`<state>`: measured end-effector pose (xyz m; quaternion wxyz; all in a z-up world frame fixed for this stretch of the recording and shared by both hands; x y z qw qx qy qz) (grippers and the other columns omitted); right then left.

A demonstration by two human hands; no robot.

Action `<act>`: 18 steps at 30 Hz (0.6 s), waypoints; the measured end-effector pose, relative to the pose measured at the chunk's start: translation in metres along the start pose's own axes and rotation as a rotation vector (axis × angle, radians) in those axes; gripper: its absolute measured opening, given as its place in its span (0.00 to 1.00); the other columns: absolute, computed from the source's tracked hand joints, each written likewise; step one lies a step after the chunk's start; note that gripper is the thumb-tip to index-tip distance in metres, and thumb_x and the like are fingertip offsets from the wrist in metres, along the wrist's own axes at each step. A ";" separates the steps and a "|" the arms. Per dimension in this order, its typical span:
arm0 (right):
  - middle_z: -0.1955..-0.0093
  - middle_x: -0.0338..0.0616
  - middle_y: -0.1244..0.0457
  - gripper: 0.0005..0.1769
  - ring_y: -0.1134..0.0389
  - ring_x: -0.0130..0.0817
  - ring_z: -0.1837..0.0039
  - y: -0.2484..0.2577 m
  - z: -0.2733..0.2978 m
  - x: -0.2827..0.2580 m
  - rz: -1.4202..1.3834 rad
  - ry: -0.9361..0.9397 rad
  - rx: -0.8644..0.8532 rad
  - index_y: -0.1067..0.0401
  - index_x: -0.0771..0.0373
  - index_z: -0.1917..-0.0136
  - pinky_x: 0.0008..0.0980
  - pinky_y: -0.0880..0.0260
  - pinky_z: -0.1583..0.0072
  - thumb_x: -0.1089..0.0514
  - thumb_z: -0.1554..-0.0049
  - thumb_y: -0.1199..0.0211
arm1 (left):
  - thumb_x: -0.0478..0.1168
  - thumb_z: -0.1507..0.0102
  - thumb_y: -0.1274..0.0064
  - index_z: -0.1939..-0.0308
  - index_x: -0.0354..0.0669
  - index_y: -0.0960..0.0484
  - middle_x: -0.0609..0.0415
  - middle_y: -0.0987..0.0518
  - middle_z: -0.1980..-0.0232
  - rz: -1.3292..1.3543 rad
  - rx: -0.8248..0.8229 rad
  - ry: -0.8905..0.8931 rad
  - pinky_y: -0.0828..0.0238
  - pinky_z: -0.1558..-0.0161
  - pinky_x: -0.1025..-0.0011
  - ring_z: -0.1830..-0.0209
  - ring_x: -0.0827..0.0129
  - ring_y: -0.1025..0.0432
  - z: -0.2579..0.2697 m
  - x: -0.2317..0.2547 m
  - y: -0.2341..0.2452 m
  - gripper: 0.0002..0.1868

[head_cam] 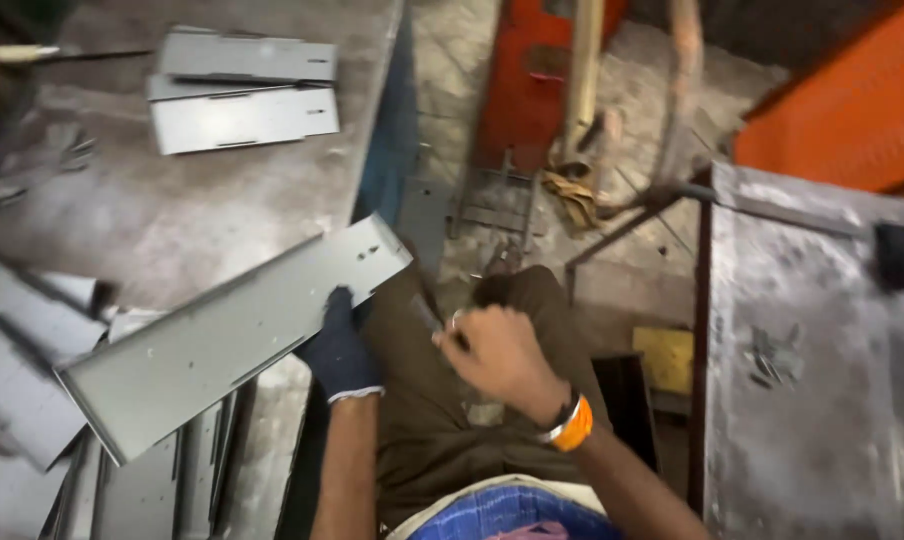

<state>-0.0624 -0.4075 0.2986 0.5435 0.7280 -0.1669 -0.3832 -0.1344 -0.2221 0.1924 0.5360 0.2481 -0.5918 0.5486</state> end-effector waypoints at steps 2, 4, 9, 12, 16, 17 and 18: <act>0.69 0.54 0.34 0.14 0.32 0.55 0.63 -0.013 0.004 -0.011 -0.304 0.089 -0.144 0.21 0.59 0.63 0.52 0.34 0.61 0.48 0.45 0.35 | 0.31 0.43 0.45 0.46 0.36 0.22 0.47 0.19 0.48 0.366 0.173 0.312 0.20 0.51 0.59 0.52 0.53 0.21 -0.012 0.006 0.032 0.19; 0.69 0.53 0.34 0.14 0.32 0.55 0.62 -0.021 0.008 -0.017 -0.303 0.099 -0.194 0.22 0.60 0.62 0.52 0.35 0.60 0.49 0.44 0.35 | 0.32 0.42 0.45 0.47 0.35 0.22 0.46 0.18 0.49 0.423 0.254 0.301 0.20 0.50 0.59 0.52 0.53 0.21 -0.037 -0.018 0.098 0.18; 0.70 0.53 0.35 0.12 0.32 0.55 0.63 -0.028 -0.005 -0.016 -0.319 0.064 -0.221 0.22 0.60 0.59 0.51 0.36 0.61 0.49 0.44 0.35 | 0.34 0.37 0.45 0.50 0.34 0.22 0.46 0.18 0.51 0.642 0.361 0.329 0.17 0.45 0.61 0.50 0.56 0.21 -0.100 -0.088 0.231 0.13; 0.70 0.51 0.34 0.12 0.31 0.53 0.63 -0.028 -0.014 -0.014 -0.288 0.023 -0.302 0.23 0.60 0.59 0.50 0.36 0.61 0.49 0.43 0.35 | 0.39 0.37 0.47 0.45 0.48 0.20 0.58 0.17 0.50 0.197 0.309 -0.071 0.20 0.50 0.72 0.49 0.64 0.22 -0.105 -0.047 0.228 0.16; 0.71 0.46 0.33 0.12 0.29 0.48 0.64 -0.030 -0.027 -0.012 -0.320 0.008 -0.283 0.23 0.59 0.59 0.46 0.34 0.61 0.49 0.42 0.37 | 0.39 0.35 0.43 0.59 0.35 0.19 0.50 0.18 0.65 0.391 0.264 0.160 0.25 0.69 0.69 0.68 0.60 0.23 -0.100 -0.034 0.197 0.09; 0.72 0.44 0.32 0.13 0.28 0.45 0.64 -0.031 -0.032 -0.013 -0.342 -0.021 -0.297 0.23 0.59 0.59 0.43 0.33 0.61 0.49 0.42 0.37 | 0.30 0.38 0.45 0.59 0.34 0.19 0.51 0.17 0.62 0.159 0.420 0.149 0.26 0.70 0.70 0.68 0.60 0.22 -0.095 -0.030 0.186 0.05; 0.72 0.44 0.32 0.13 0.28 0.45 0.64 -0.031 -0.037 -0.013 -0.341 -0.020 -0.291 0.23 0.59 0.59 0.43 0.33 0.61 0.49 0.42 0.37 | 0.30 0.38 0.45 0.59 0.34 0.19 0.51 0.17 0.62 0.162 0.416 0.146 0.26 0.70 0.70 0.68 0.60 0.22 -0.102 -0.033 0.186 0.05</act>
Point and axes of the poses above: each hand's wrist, its own z-axis away from the middle knuckle, its own y-axis out of the back of the hand, x = y × z, the point moved 1 cm from there along -z, towards the middle knuckle
